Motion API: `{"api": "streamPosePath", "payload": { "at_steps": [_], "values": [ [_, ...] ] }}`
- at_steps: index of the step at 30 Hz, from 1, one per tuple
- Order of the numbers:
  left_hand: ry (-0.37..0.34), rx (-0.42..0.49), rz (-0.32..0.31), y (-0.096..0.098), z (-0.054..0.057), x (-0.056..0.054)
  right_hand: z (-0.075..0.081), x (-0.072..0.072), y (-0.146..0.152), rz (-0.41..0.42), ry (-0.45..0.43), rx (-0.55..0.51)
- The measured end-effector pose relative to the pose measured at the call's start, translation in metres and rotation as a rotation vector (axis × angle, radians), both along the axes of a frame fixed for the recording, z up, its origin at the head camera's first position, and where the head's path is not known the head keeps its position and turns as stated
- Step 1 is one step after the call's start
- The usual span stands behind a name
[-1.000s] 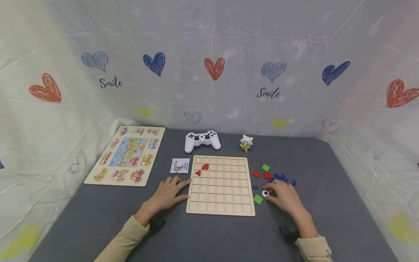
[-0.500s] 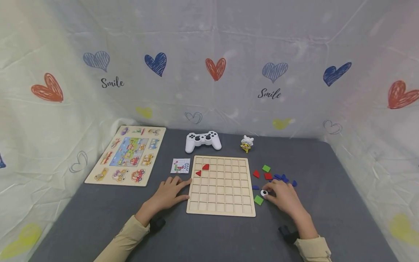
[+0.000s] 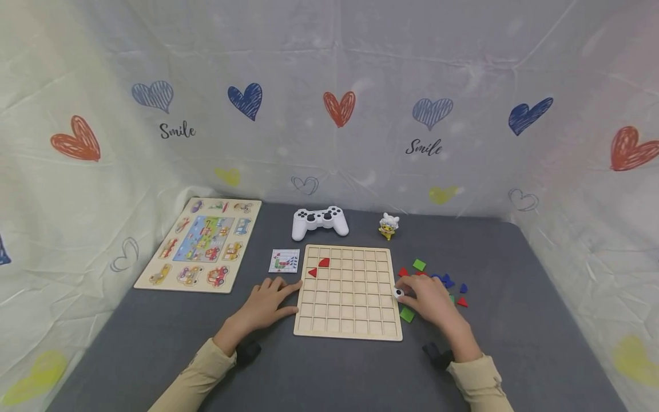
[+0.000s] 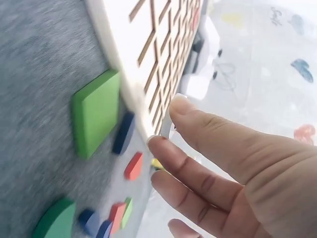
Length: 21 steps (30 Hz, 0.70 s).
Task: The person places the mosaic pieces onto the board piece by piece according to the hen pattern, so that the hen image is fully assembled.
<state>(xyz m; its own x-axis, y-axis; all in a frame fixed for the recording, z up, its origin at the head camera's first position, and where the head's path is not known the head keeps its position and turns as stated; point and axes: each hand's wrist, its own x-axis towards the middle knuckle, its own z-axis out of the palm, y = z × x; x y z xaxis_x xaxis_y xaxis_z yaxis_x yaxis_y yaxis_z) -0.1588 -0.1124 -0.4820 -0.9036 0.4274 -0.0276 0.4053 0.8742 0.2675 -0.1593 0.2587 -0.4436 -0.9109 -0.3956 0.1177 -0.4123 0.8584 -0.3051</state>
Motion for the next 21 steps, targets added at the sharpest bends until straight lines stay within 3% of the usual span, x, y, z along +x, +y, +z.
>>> {"api": "streamPosePath", "payload": {
  "at_steps": [21],
  "values": [
    [0.006,0.011,-0.008,0.000,0.003,0.002,0.003,-0.027,-0.050,0.120,0.008,-0.017]
  ]
}}
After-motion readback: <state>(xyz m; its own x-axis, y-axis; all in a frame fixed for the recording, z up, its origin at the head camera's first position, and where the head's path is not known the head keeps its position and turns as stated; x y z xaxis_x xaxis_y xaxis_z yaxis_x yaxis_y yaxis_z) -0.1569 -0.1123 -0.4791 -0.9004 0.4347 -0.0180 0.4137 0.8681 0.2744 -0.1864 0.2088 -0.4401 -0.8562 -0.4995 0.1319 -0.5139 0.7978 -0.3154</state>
